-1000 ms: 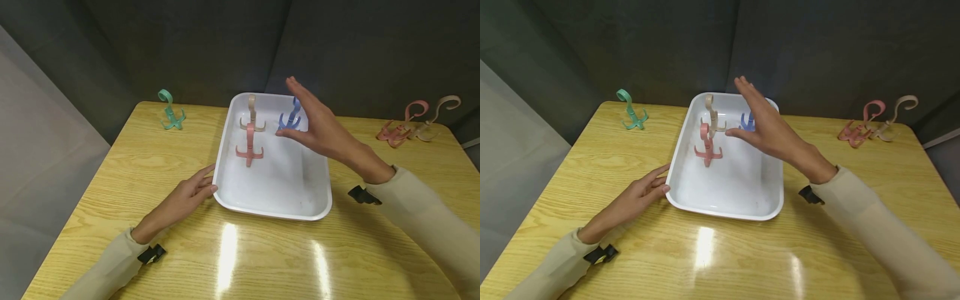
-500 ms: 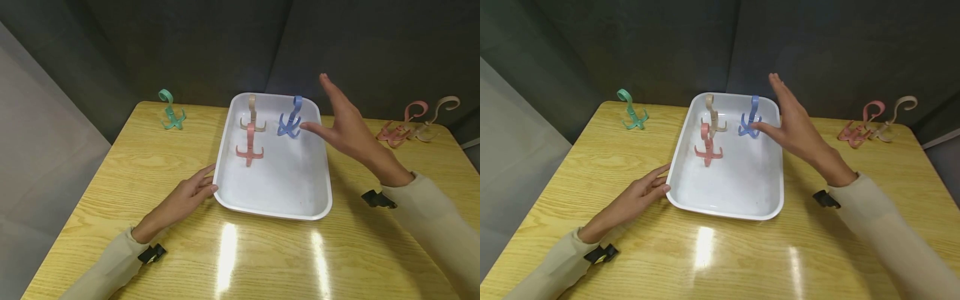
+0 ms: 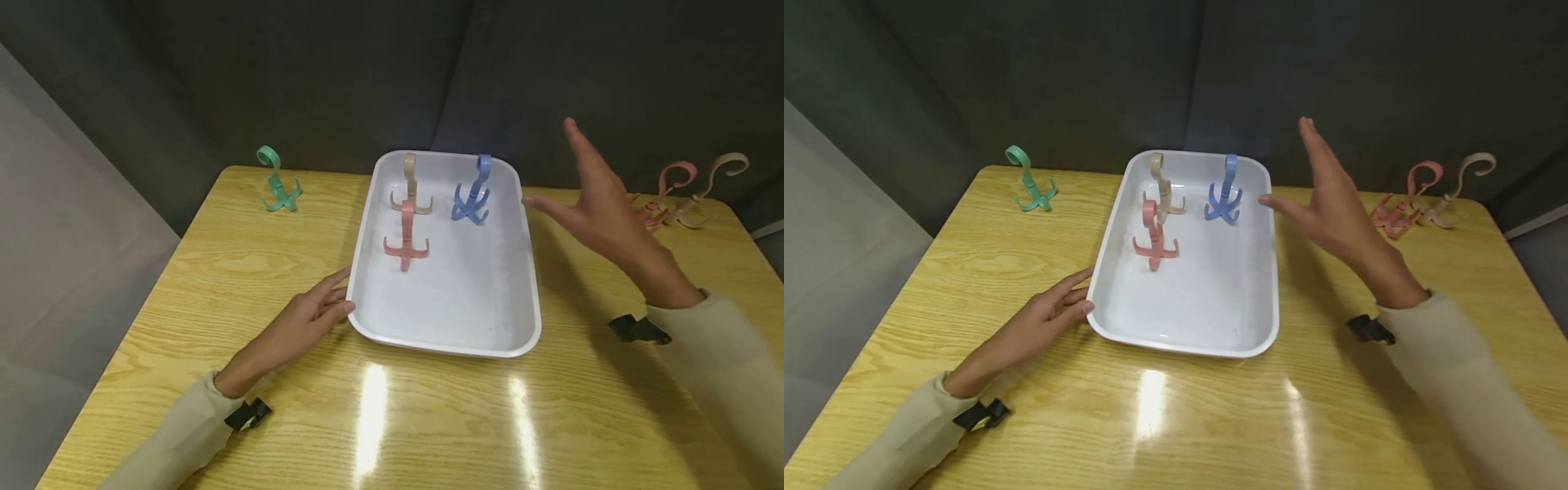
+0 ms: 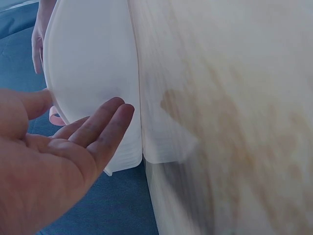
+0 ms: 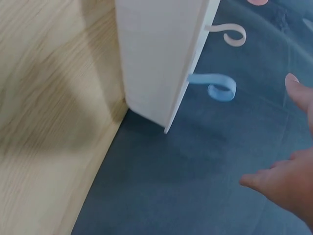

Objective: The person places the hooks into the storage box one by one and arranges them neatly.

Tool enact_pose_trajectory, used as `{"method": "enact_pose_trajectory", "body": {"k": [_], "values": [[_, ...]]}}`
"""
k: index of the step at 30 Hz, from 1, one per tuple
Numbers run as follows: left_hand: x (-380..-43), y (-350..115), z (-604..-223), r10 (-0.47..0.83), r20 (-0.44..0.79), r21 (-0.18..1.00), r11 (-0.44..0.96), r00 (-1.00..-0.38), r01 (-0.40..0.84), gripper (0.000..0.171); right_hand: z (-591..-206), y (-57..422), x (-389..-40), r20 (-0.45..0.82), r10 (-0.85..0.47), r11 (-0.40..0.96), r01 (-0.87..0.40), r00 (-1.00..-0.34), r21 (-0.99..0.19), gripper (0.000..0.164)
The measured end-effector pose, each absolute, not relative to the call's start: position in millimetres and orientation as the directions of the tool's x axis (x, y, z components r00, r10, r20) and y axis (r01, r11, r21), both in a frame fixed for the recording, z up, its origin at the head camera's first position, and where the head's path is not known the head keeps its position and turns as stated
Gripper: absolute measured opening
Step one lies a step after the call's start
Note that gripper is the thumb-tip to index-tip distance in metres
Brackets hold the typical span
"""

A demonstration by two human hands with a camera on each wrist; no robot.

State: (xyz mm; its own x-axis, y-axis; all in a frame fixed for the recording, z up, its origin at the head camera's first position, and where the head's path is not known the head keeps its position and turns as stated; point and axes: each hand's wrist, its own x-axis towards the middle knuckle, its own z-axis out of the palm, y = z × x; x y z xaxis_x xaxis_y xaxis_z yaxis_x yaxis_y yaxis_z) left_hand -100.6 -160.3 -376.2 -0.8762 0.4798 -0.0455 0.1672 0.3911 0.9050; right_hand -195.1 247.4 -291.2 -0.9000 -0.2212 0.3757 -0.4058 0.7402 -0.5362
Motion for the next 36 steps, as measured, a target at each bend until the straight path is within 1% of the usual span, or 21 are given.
{"method": "enact_pose_trajectory", "body": {"k": [8, 15, 21, 31, 36], "values": [[-101, -161, -376, 0.483, -0.046, 0.903, 0.395, -0.875, 0.170, 0.060, -299, 275, -195, 0.344, -0.157, 0.736, -0.342, -0.926, -0.584, 0.102], [-101, -161, -376, 0.487, -0.048, 0.903, 0.394, -0.872, 0.170, 0.060, -303, 299, -197, 0.358, -0.098, 0.750, -0.305, -0.929, -0.587, 0.099], [-101, -161, -375, 0.485, -0.047, 0.902, 0.395, -0.873, 0.171, 0.060, -307, 311, -201, 0.384, -0.049, 0.755, -0.286, -0.922, -0.591, 0.095], [-101, -161, -375, 0.496, -0.032, 0.909, 0.376, -0.867, 0.181, 0.060, -314, 331, -201, 0.314, 0.040, 0.768, -0.172, -0.949, -0.617, 0.095], [-101, -162, -376, 0.497, -0.028, 0.907, 0.378, -0.867, 0.187, 0.060, -316, 336, -202, 0.332, 0.072, 0.742, -0.172, -0.941, -0.649, 0.091]]}}
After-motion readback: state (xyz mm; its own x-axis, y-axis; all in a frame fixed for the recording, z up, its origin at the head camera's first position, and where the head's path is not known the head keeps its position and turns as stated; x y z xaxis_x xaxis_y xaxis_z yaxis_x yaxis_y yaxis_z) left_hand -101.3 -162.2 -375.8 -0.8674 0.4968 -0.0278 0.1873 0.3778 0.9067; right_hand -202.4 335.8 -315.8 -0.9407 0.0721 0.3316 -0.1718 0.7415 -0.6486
